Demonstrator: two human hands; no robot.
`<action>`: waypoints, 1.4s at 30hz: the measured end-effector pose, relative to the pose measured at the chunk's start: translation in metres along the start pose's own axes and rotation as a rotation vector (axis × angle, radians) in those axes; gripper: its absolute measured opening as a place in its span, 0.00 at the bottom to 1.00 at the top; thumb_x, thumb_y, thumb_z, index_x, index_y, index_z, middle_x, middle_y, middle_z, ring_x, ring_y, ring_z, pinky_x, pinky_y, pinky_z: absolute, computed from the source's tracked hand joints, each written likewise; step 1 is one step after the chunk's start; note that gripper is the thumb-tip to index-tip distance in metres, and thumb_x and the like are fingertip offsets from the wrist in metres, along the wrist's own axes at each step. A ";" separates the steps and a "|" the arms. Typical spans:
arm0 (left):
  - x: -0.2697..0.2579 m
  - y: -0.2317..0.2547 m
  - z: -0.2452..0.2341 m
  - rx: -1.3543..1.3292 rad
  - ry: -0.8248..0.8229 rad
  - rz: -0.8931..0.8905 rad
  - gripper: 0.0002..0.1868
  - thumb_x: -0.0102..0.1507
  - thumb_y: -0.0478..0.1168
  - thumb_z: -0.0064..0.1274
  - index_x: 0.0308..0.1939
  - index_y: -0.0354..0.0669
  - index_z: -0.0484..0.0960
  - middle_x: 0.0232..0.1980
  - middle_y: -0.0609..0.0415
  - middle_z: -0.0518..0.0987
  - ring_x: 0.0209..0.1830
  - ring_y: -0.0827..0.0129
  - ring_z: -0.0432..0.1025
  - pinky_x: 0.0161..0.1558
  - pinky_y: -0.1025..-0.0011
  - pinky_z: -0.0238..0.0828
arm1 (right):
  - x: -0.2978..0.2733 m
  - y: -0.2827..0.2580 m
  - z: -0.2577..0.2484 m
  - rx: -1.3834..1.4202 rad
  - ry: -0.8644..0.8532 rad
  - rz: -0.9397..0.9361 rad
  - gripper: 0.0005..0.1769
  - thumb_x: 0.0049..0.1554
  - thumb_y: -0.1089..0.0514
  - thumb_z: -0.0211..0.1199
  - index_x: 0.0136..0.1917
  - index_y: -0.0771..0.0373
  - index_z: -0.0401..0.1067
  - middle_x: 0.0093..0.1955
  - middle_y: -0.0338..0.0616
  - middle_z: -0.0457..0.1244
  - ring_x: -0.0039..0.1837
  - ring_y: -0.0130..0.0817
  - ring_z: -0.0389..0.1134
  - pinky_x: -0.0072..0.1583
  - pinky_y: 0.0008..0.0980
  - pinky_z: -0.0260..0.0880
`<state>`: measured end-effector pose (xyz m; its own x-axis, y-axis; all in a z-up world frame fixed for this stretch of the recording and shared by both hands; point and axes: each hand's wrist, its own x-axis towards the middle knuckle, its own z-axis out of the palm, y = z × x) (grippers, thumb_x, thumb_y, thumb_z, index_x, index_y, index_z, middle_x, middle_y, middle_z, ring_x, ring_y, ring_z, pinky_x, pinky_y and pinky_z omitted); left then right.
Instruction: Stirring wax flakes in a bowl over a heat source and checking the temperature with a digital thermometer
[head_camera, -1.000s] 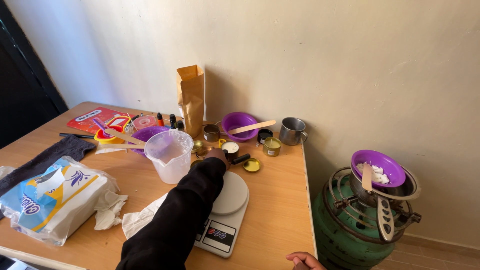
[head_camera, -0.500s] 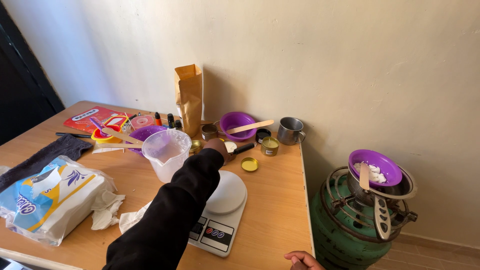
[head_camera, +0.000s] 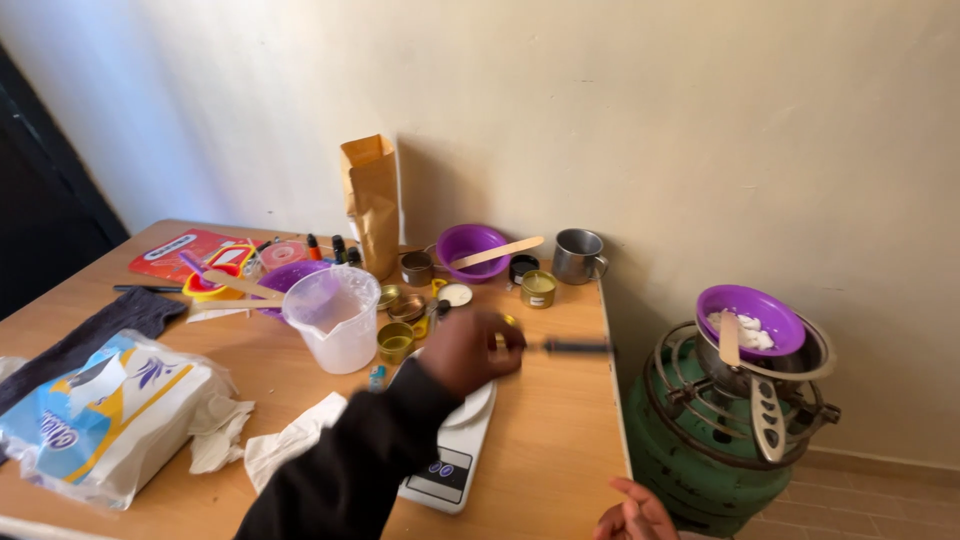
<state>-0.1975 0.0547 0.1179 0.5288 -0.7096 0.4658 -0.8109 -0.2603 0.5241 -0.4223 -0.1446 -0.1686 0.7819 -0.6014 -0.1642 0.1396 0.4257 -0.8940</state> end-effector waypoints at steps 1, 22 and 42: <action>-0.017 0.013 0.005 -0.003 -0.007 0.009 0.05 0.47 0.43 0.55 0.26 0.59 0.84 0.24 0.65 0.79 0.22 0.74 0.71 0.27 0.72 0.65 | 0.002 -0.004 -0.010 0.004 0.009 -0.005 0.31 0.54 0.52 0.53 0.66 0.71 0.61 0.31 0.72 0.65 0.26 0.50 0.64 0.33 0.41 0.63; -0.135 0.040 0.111 0.181 0.351 0.522 0.02 0.59 0.36 0.52 0.35 0.45 0.80 0.31 0.60 0.74 0.24 0.67 0.64 0.28 0.73 0.67 | -0.101 -0.128 0.067 0.099 0.444 0.013 0.20 0.52 0.73 0.56 0.58 0.81 0.69 0.53 0.72 0.65 0.45 0.59 0.63 0.48 0.51 0.66; -0.130 0.024 0.087 0.032 0.170 0.468 0.09 0.57 0.29 0.44 0.36 0.46 0.77 0.38 0.55 0.74 0.33 0.62 0.67 0.37 0.69 0.67 | -0.099 -0.134 0.022 0.122 0.515 -0.378 0.17 0.57 0.67 0.50 0.60 0.75 0.65 0.55 0.66 0.63 0.45 0.43 0.61 0.46 0.33 0.62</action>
<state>-0.3081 0.0836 0.0077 0.1376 -0.6388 0.7570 -0.9769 0.0388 0.2103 -0.5045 -0.1273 -0.0231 0.2776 -0.9592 -0.0535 0.4398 0.1764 -0.8806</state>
